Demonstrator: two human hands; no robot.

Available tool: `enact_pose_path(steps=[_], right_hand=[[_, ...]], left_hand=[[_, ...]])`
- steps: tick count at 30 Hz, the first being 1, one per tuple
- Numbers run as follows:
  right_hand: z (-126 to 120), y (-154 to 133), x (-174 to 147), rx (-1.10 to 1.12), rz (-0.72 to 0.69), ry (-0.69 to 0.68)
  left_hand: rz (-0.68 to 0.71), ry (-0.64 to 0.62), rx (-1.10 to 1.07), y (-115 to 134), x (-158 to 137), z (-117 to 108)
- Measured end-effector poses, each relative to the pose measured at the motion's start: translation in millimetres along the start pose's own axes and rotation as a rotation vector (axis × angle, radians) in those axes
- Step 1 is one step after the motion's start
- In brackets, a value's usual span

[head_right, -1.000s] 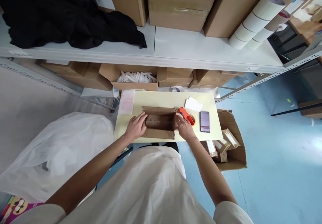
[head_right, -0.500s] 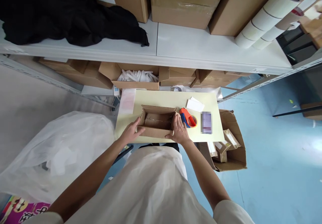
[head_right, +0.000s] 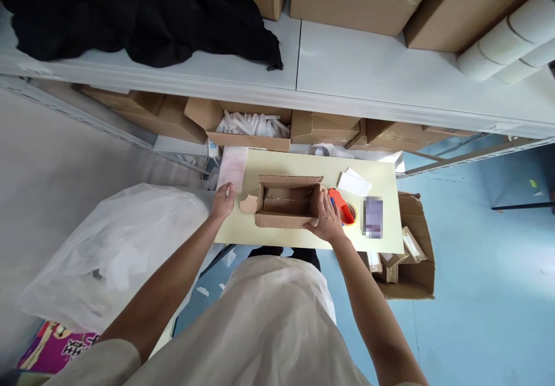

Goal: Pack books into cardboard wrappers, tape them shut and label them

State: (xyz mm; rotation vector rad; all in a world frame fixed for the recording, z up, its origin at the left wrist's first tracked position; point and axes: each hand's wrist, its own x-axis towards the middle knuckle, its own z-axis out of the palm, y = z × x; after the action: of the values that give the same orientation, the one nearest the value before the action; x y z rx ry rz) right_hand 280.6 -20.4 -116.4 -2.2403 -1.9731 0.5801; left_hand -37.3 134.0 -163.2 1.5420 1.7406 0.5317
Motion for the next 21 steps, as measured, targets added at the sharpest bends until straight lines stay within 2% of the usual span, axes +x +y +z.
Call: enact_pose_path(steps=[5,9,12,16,21], right_hand=[[-1,-2,-2,-0.028,-0.001,-0.013],[-1,-2,-4,-0.038,-0.002,-0.028],[-1,-2,-4,-0.045,0.003,-0.036],[0,-2,-3,-0.033,-0.001,-0.027],[-1,-2,-1,-0.005,0.011,-0.029]], left_hand=[[-0.201,0.099,0.144,-1,65,13],[-0.354,0.123,0.172,-5,86,29],[-0.463,0.107,0.182,-12,98,30],[-0.509,0.053,0.150,-24,103,23],[-0.379,0.074,0.073,-33,76,20]])
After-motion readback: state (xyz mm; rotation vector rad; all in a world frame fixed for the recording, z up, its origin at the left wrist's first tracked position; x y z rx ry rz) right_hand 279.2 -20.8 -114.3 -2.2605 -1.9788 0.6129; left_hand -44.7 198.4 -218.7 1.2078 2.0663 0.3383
